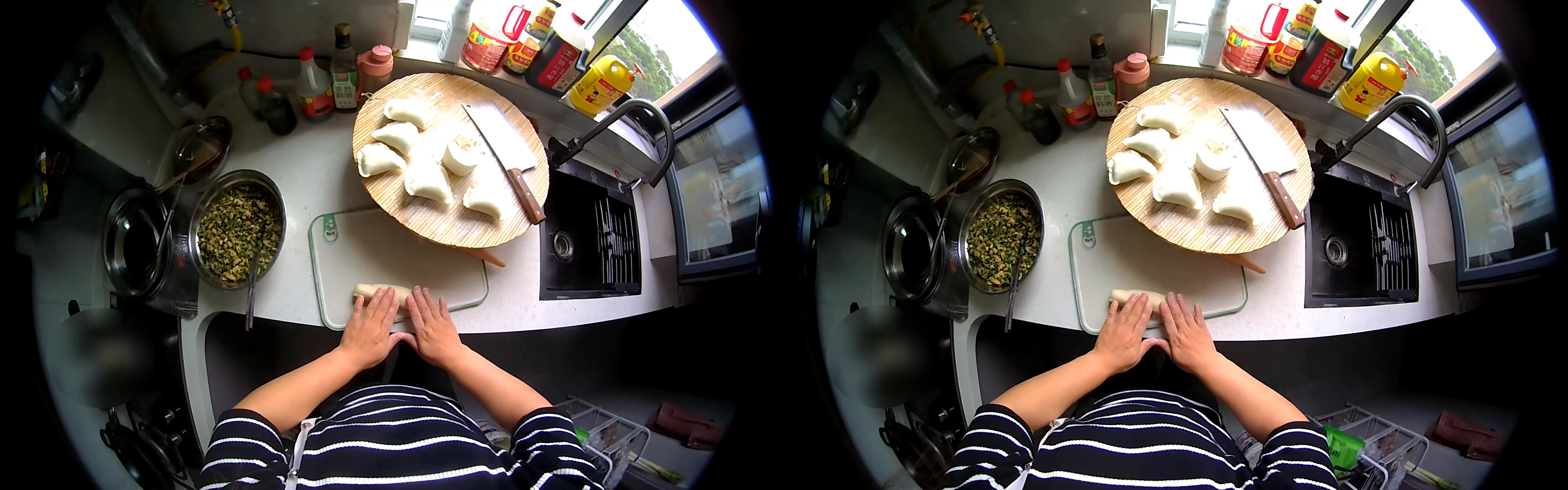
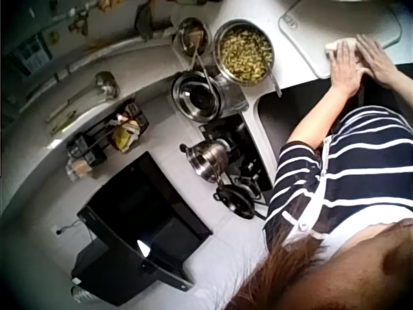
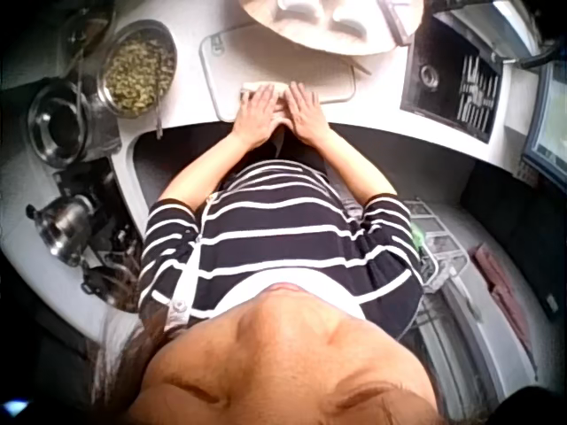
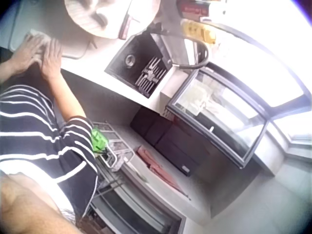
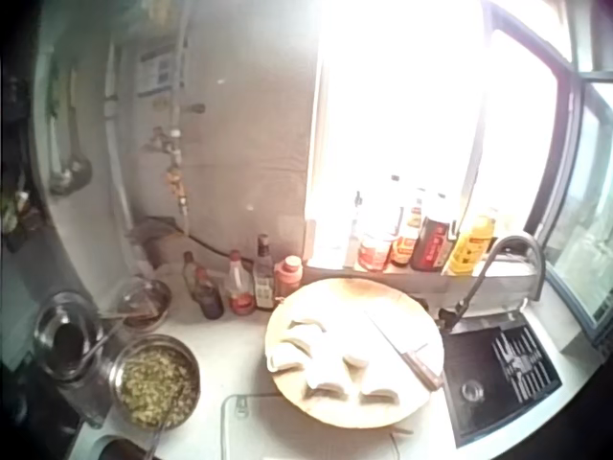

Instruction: The person fills dough circles with a mixture using chopsticks, pinches the edges to seal them, and places the finished products on a wooden tray. Then, the person handles a large piece of dough in a bowl and cuts it into smaller pieces using a knife on a cutting board.

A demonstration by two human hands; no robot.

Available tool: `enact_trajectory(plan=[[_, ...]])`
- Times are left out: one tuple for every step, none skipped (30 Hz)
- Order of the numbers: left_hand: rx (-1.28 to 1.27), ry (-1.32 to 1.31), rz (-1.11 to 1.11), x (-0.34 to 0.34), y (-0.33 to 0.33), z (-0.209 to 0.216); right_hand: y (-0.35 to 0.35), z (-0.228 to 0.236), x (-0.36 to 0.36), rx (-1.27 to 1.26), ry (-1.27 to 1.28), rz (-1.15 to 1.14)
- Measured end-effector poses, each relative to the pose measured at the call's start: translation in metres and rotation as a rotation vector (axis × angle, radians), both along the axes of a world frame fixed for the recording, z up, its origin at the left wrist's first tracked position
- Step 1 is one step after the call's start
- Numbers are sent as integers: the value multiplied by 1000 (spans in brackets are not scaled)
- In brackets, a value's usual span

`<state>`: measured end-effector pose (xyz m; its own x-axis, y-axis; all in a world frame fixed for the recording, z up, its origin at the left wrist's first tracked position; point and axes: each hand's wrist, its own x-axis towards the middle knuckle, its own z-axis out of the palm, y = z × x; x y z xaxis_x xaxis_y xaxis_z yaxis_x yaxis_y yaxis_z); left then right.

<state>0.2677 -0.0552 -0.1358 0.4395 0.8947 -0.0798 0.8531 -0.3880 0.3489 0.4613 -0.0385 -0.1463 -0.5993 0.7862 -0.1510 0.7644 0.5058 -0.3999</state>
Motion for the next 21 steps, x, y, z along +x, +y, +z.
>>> enact_trajectory(plan=[[13,23,7,1,6,0,7,-2,-1,-1,-16,-42],[-23,16,53,3,17,-2,21,-3,-7,0,-30,-76],[-60,10,99,7,33,-6,35,-6,-12,1,-44,-110],[-107,-40,159,10,51,-14,50,-15,-17,-6,-106,-157],[-135,-9,164,12,67,-11,60,-18,-20,-2,-104,-172],[-163,23,170,14,82,-7,68,-20,-22,2,-102,-185],[-192,55,176,14,88,-3,72,-24,-25,4,-98,-200],[-203,134,148,14,85,-1,68,-25,-22,94,-73,-174],[-157,111,103,10,72,-2,56,-22,-15,65,-96,-131],[-113,94,55,3,52,-5,43,-6,-11,33,-115,-90],[-69,72,7,-3,32,-7,30,4,-8,2,-138,-49],[-69,131,-54,-7,19,-4,13,2,-3,16,-118,-30],[-72,108,-68,-7,8,0,1,5,-1,26,-101,-4],[-82,113,-66,-8,8,0,-2,5,-1,-1,-92,-14],[-92,118,-65,-8,12,0,5,2,-4,-10,-103,-40],[-122,93,-13,-5,22,-2,19,-3,-8,-16,-116,-65],[-150,69,34,1,41,-4,34,-9,-13,-22,-129,-95],[-280,52,79,5,65,2,49,-13,-16,-5,-164,-95],[-338,74,113,10,86,6,64,-11,-26,-17,-229,-134],[-394,97,147,12,106,11,79,-5,-34,29,-154,-153],[-450,119,182,14,116,13,88,-1,-40,74,-79,-172]])
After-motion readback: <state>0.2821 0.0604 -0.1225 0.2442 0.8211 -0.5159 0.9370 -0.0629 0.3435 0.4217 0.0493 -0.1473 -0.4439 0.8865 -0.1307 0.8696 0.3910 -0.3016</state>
